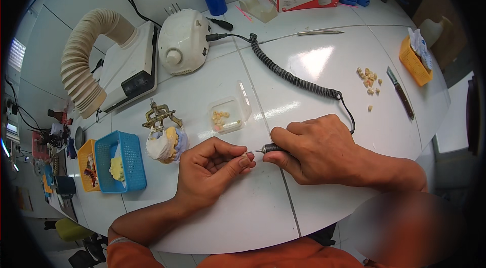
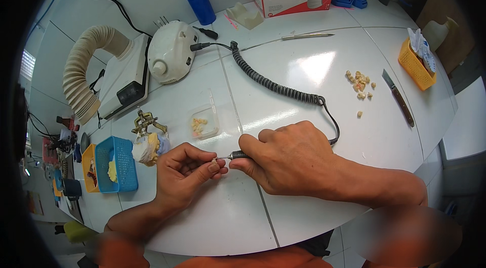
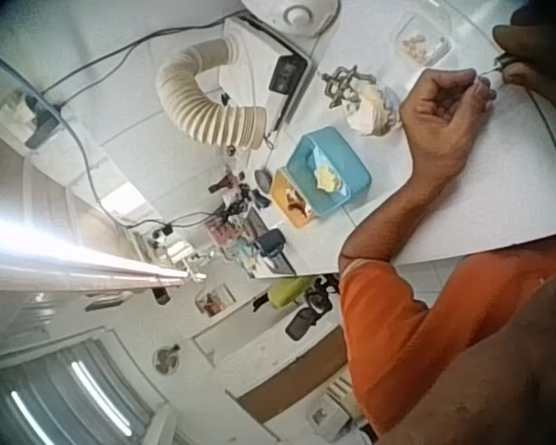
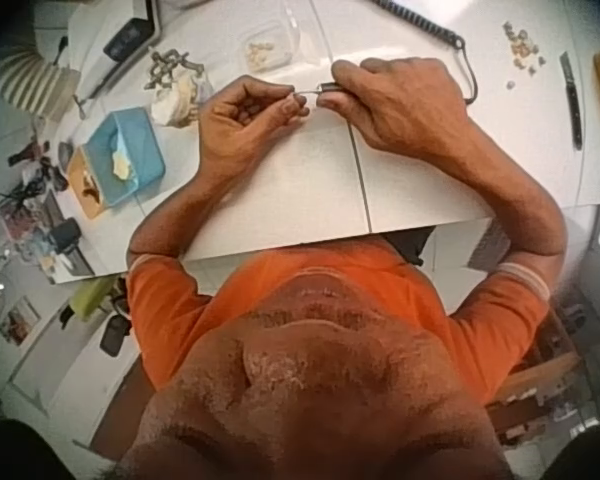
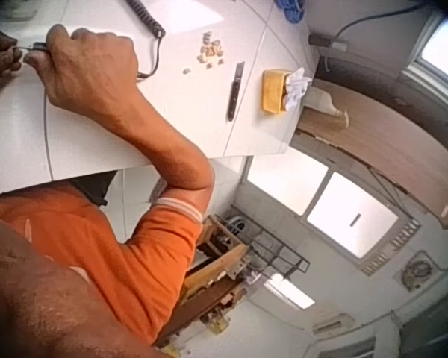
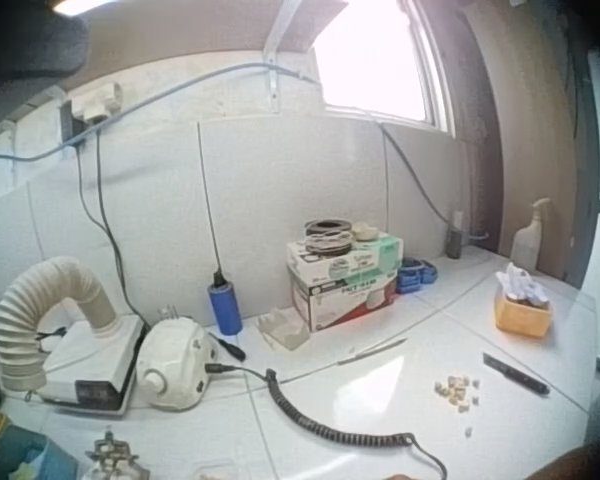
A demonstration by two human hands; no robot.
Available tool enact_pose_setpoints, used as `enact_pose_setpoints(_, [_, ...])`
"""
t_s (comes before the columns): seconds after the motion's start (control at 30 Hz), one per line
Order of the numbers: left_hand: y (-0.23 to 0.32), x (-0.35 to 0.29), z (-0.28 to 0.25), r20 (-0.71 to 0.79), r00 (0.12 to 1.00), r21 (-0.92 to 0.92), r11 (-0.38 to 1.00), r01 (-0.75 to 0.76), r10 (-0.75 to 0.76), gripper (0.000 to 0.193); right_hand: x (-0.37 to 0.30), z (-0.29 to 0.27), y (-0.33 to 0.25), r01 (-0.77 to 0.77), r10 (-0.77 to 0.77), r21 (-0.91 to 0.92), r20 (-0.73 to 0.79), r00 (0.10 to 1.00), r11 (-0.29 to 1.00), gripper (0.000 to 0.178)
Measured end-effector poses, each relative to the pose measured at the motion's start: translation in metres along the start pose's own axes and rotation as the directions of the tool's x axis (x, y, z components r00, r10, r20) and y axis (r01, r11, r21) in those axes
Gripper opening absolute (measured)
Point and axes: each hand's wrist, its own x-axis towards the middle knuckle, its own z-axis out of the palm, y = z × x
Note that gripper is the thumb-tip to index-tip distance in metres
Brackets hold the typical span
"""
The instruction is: Refining and grinding dental crown components using a rotary handpiece tool on a laboratory workbench.
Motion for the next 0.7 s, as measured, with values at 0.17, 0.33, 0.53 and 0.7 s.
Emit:
enact_pose_setpoints(0.17, [0.0006, 0.0003, 0.0005, 0.002, 1.0, -0.017, 1.0, 0.003, -0.003, 0.017, 0.0007, -0.0015, -0.0002, -0.004, 0.004, -0.001, 0.008, 1.0, 1.0, 0.046])
enact_pose_setpoints(0.33, [0.0029, 0.0014, 0.0018, 0.006, 1.0, -0.012, 1.0, 0.016, -0.016, 0.017, 0.0006, -0.0016, -0.0009, 0.001, -0.001, -0.012, 0.008, 1.0, 1.0, 0.045])
enact_pose_setpoints(0.53, [0.0019, 0.0017, 0.0007, 0.012, 1.0, -0.036, 0.999, 0.011, -0.011, 0.015, 0.0007, -0.002, -0.0004, 0.007, -0.007, -0.016, 0.017, 1.0, 1.0, 0.045])
enact_pose_setpoints(0.7, [0.0028, 0.0019, 0.0009, 0.009, 1.0, -0.04, 0.999, -0.006, 0.007, 0.013, 0.0006, -0.0026, 0.0001, 0.005, -0.005, -0.001, 0.016, 1.0, 1.0, 0.047])
